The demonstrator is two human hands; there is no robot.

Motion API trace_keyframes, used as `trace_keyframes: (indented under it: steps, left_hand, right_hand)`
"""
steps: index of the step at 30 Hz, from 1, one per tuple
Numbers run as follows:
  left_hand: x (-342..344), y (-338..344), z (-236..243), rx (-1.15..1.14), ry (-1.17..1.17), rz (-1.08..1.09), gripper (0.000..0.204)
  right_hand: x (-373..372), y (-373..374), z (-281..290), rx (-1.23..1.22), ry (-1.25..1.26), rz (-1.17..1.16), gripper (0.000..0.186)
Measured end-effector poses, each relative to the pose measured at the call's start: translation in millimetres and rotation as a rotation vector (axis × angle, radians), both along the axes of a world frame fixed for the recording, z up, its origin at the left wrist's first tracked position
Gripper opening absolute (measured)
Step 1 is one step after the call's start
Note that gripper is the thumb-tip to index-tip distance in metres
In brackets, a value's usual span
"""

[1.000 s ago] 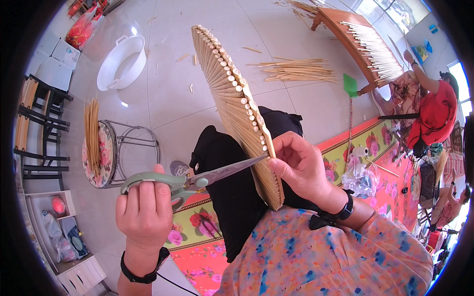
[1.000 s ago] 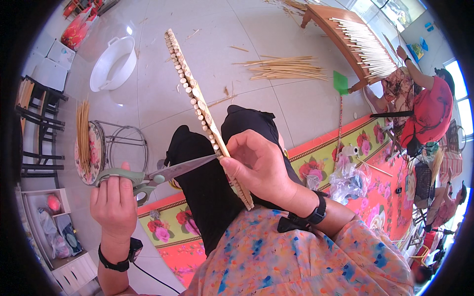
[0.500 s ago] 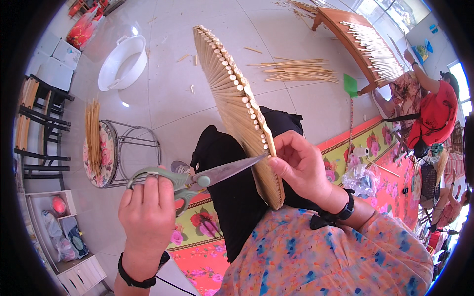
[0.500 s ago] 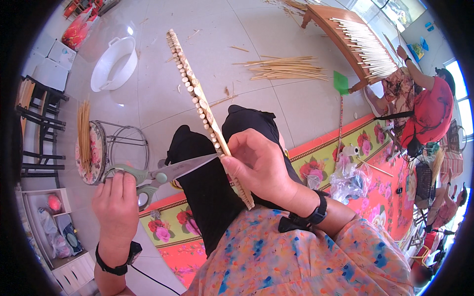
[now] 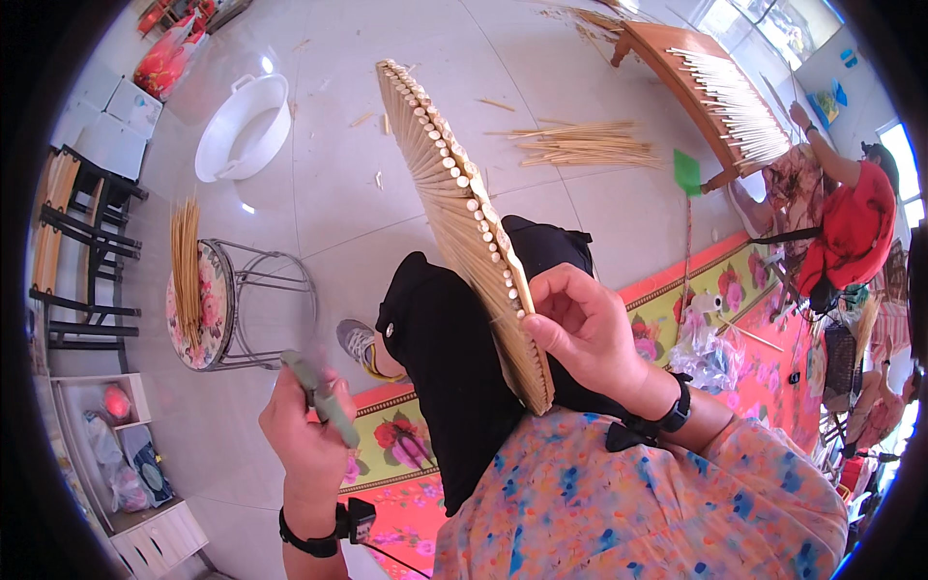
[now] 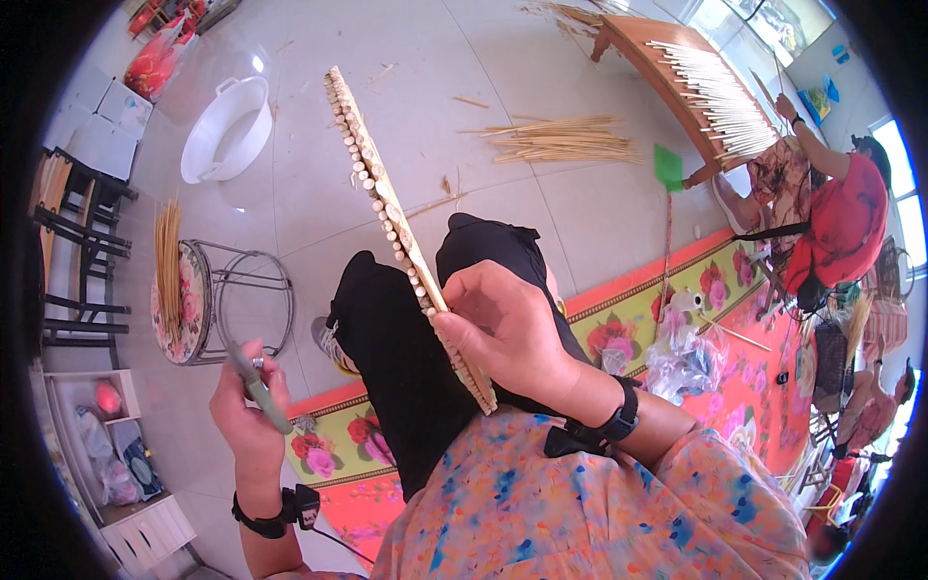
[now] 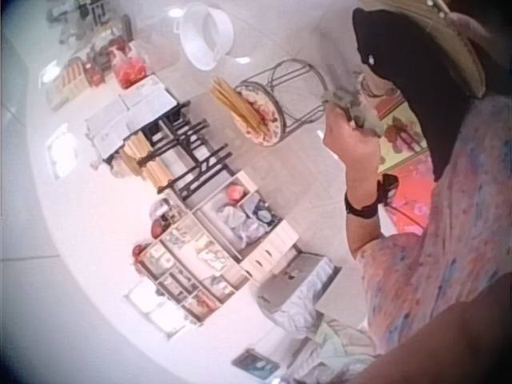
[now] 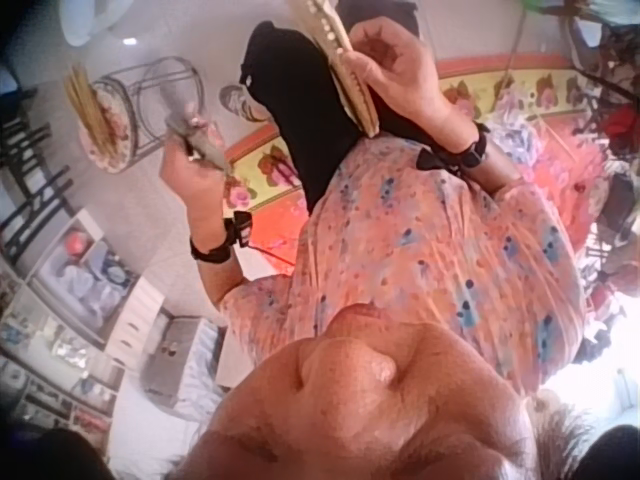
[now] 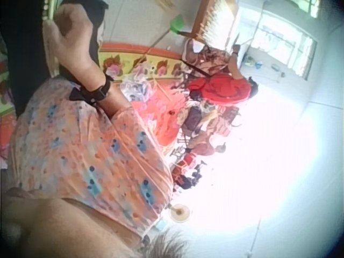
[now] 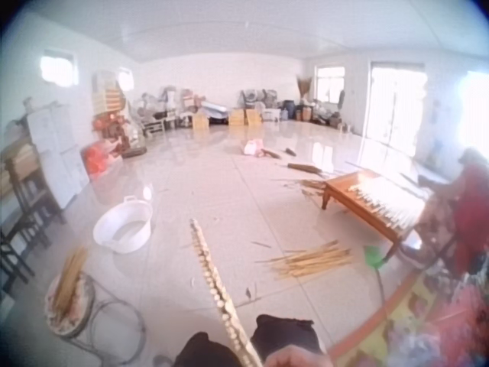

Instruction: The person trims the ends of wooden sticks along the edge of a semi-circular wooden fan using shears and then weaves a white thread through the sticks to secure them.

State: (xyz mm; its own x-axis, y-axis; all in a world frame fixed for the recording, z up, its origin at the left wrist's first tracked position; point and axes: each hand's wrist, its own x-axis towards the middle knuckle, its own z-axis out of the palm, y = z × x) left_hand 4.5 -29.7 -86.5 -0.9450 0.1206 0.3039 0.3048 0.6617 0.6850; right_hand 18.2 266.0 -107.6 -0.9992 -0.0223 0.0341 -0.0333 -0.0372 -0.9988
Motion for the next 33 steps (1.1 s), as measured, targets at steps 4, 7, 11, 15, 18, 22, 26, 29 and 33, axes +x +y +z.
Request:
trace_keyframes:
  steps: [4,7,11,15,18,22,26,29,33]
  left_hand:
    - [-2.6,-5.9,4.3,-0.527,0.182,-0.072,0.047]
    - [1.5,-5.5,7.1,-0.71,0.229,-0.104,0.047]
    - [1.9,-4.0,6.5,-0.745,0.23,-0.124,0.045]
    - [2.4,4.8,10.5,-0.651,0.04,-0.099,0.041]
    - [9.2,11.8,-3.2,-0.294,-0.131,-0.081,0.032]
    - [7.4,53.4,-4.4,0.48,-0.42,-0.069,0.025]
    - [-9.9,90.9,6.1,0.736,-0.385,-0.155,0.027]
    - [-16.3,110.6,6.7,0.774,-0.407,-0.146,0.029]
    - [-17.3,123.6,9.9,0.624,-0.428,-0.152,0.027]
  right_hand:
    - [0.8,0.2,-0.4,-0.051,0.018,-0.006,0.017]
    - [1.1,-0.2,-1.1,-0.061,0.021,0.001,0.017]
    - [1.0,0.7,-3.6,-0.025,0.024,-0.003,0.017]
    - [0.3,-0.1,-1.8,-0.079,0.009,-0.026,0.017]
    - [-0.9,2.7,-0.8,-0.011,-0.003,-0.043,0.016]
    - [-4.3,6.0,4.8,0.019,-0.065,-0.029,0.016]
    - [-5.1,2.6,3.0,0.004,-0.072,-0.029,0.016]
    - [-4.4,-1.5,4.4,-0.022,-0.081,-0.003,0.017]
    - [-4.8,-2.3,-0.7,-0.101,-0.058,0.057,0.019]
